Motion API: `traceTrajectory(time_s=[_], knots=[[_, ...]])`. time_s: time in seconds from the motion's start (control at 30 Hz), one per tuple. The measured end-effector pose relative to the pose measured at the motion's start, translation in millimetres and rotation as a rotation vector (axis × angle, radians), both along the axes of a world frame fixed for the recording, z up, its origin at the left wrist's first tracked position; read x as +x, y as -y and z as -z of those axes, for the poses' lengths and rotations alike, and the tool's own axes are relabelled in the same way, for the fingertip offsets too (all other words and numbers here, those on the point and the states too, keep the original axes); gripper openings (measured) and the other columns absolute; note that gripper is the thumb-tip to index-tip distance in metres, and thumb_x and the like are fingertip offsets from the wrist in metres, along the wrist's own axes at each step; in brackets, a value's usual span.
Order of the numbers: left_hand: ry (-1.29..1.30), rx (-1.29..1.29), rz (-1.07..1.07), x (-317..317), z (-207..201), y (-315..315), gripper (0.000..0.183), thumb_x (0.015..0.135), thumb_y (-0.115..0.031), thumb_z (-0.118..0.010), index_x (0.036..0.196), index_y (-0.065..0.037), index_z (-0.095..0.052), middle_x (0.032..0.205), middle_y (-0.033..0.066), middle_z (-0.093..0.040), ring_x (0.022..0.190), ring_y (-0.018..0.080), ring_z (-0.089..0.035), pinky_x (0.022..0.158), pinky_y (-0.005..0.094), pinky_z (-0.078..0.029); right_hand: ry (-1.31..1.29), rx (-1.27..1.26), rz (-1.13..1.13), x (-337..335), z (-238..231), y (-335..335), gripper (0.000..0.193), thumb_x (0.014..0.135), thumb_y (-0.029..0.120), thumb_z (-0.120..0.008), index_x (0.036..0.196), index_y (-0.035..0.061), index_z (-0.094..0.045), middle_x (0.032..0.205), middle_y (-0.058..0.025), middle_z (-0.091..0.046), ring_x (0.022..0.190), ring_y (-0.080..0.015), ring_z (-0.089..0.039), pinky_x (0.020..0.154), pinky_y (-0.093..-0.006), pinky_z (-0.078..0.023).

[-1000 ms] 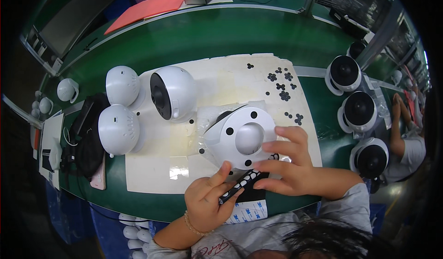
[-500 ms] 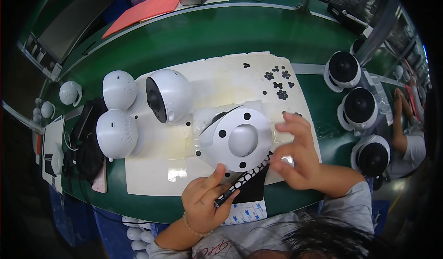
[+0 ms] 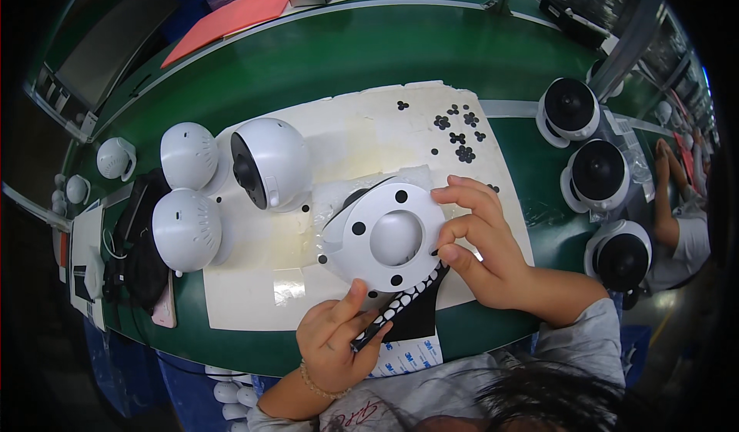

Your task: The person repeatedly picks up white dome security camera housings from a green workbench, places them on a white mat, and applies small black circular stickers to the bottom of each unit. After applying the stickers, the person moves the finished camera to the right side of the table. The process is repeated for multiple units throughout the clip.

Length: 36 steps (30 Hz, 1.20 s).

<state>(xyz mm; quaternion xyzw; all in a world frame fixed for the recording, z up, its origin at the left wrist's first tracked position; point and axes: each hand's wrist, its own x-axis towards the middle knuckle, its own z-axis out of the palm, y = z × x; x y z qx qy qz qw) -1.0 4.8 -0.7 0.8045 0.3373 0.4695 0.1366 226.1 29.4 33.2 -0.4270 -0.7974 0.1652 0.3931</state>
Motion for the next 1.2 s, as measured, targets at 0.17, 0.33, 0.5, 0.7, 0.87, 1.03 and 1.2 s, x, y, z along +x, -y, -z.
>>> traceTrajectory(time_s=[0.17, 0.33, 0.5, 0.7, 0.87, 1.03, 1.2], knots=[[-0.003, 0.004, 0.001, 0.5, -0.8, -0.1, 0.021, 0.053, -0.003, -0.071, 0.071, 0.002, -0.061, 0.116, 0.0173, -0.055, 0.059, 0.0234, -0.057, 0.054, 0.0278, -0.045, 0.033, 0.052, 0.036, -0.8, 1.2, 1.2, 0.009, 0.08, 0.014, -0.058, 0.084, 0.0072, -0.055, 0.12, -0.0127, -0.045, 0.118, -0.0353, -0.034, 0.096, -0.0431, -0.026], [-0.021, 0.012, 0.002, -1.5, 2.2, -0.8, 0.021, 0.053, -0.003, -0.071, 0.07, 0.003, -0.061, 0.115, 0.0176, -0.055, 0.058, 0.0235, -0.057, 0.053, 0.0276, -0.045, 0.304, 0.342, 0.09, 3.7, -1.2, 5.0, 0.016, 0.074, 0.016, -0.062, 0.088, 0.0101, -0.057, 0.107, -0.0048, -0.054, 0.109, -0.0279, -0.045, 0.088, -0.0409, -0.029], [-0.007, -0.008, 0.0, -0.4, 0.0, -0.4, 0.021, 0.054, -0.003, -0.071, 0.071, 0.002, -0.061, 0.115, 0.0175, -0.055, 0.059, 0.0236, -0.058, 0.054, 0.0282, -0.046, 0.141, 0.266, 0.13, 11.4, 4.4, -0.4, 0.023, 0.074, 0.017, -0.064, 0.094, 0.0094, -0.058, 0.1, -0.0026, -0.058, 0.096, -0.0196, -0.052, 0.083, -0.0366, -0.033], [0.012, -0.043, 0.04, -4.4, -0.8, 3.7, 0.023, 0.056, -0.002, -0.071, 0.076, 0.001, -0.059, 0.113, 0.0175, -0.056, 0.063, 0.0228, -0.059, 0.056, 0.0287, -0.047, -0.602, -0.857, -0.196, 5.0, 13.0, -12.3, 0.023, 0.083, 0.019, -0.059, 0.1, 0.0032, -0.055, 0.091, -0.0049, -0.059, 0.082, -0.0093, -0.054, 0.068, -0.0228, -0.042], [-0.049, -0.06, 0.144, -6.4, -3.2, 0.2, 0.029, 0.057, -0.001, -0.072, 0.082, -0.001, -0.057, 0.11, 0.0186, -0.057, 0.067, 0.0206, -0.062, 0.058, 0.0286, -0.047, -1.17, -0.703, 0.1, 27.2, 0.8, -77.4, 0.02, 0.084, 0.019, -0.056, 0.097, 0.0037, -0.057, 0.083, -0.0024, -0.06, 0.076, -0.0107, -0.057, 0.068, -0.0268, -0.045], [-0.018, -0.062, 0.165, -4.5, -4.6, -1.1, 0.021, 0.057, -0.004, -0.073, 0.075, -0.001, -0.061, 0.109, 0.0135, -0.058, 0.064, 0.0201, -0.061, 0.055, 0.0279, -0.045, 0.32, 0.455, 0.582, 66.4, 31.3, -167.7, 0.016, 0.078, 0.017, -0.055, 0.088, 0.0057, -0.062, 0.085, -0.0107, -0.062, 0.083, -0.0223, -0.059, 0.071, -0.035, -0.046], [-0.022, -0.087, 0.226, -5.9, -2.3, -1.0, 0.034, 0.053, -0.003, -0.062, 0.087, 0.0, -0.061, 0.113, 0.0134, -0.056, 0.066, 0.0232, -0.059, 0.058, 0.0308, -0.047, 0.846, -0.026, 0.743, 103.6, 44.2, -210.1, 0.018, 0.076, 0.011, -0.051, 0.088, 0.005, -0.063, 0.085, -0.0133, -0.062, 0.08, -0.0272, -0.06, 0.071, -0.0377, -0.046]])
